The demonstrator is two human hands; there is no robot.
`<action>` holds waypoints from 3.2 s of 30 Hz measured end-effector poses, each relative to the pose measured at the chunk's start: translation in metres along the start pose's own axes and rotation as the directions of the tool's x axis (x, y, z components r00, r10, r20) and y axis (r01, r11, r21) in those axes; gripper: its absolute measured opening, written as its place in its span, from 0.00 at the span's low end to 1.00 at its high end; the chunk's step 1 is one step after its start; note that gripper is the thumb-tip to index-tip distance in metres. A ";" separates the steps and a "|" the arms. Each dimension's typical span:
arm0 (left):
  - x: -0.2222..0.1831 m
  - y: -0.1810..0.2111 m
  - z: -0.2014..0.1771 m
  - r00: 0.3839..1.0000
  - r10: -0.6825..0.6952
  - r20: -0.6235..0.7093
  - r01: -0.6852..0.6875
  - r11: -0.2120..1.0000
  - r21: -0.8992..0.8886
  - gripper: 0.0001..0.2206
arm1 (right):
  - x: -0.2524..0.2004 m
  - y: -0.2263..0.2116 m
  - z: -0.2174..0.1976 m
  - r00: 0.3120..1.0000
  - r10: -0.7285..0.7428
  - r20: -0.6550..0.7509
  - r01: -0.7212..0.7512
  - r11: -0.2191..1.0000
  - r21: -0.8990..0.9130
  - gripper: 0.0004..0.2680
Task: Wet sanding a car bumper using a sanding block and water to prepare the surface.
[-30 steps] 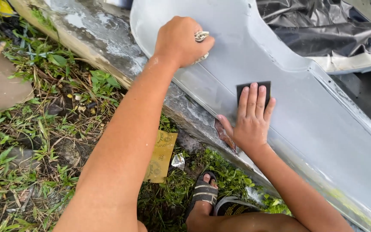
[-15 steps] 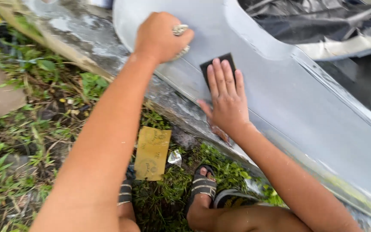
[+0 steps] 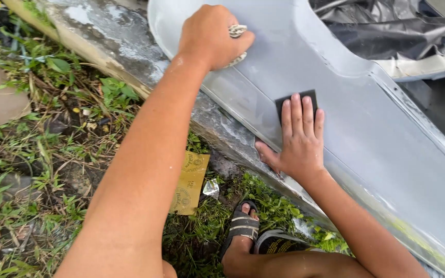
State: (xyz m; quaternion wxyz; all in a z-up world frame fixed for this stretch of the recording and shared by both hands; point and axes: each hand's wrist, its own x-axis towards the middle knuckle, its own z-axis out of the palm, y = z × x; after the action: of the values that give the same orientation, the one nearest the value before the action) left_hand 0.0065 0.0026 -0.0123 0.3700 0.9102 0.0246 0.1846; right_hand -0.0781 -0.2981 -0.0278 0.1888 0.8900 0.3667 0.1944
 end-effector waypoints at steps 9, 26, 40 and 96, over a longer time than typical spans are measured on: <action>-0.003 0.009 -0.005 0.994 -0.103 0.027 0.103 0.994 -0.030 0.23 | 0.102 -0.042 -0.012 1.000 0.005 -0.027 -0.004 0.998 0.061 0.40; -0.008 -0.005 0.005 1.000 0.012 -0.002 -0.012 1.000 -0.014 0.20 | -0.063 0.029 0.000 0.995 0.068 0.079 -0.064 0.996 -0.057 0.37; -0.005 0.009 -0.006 0.997 -0.077 0.008 0.077 0.997 -0.004 0.24 | 0.085 -0.048 -0.001 0.998 0.054 -0.035 -0.053 0.998 0.024 0.44; -0.005 -0.013 0.008 0.996 0.091 0.005 -0.091 0.995 0.035 0.26 | -0.023 0.022 -0.014 0.997 -0.059 0.056 0.058 0.998 0.012 0.39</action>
State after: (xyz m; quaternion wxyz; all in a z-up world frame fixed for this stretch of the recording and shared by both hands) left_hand 0.0059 0.0052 -0.0280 0.3450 0.9171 -0.0144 0.1993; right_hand -0.0873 -0.3271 -0.0097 0.2000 0.8850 0.3882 0.1618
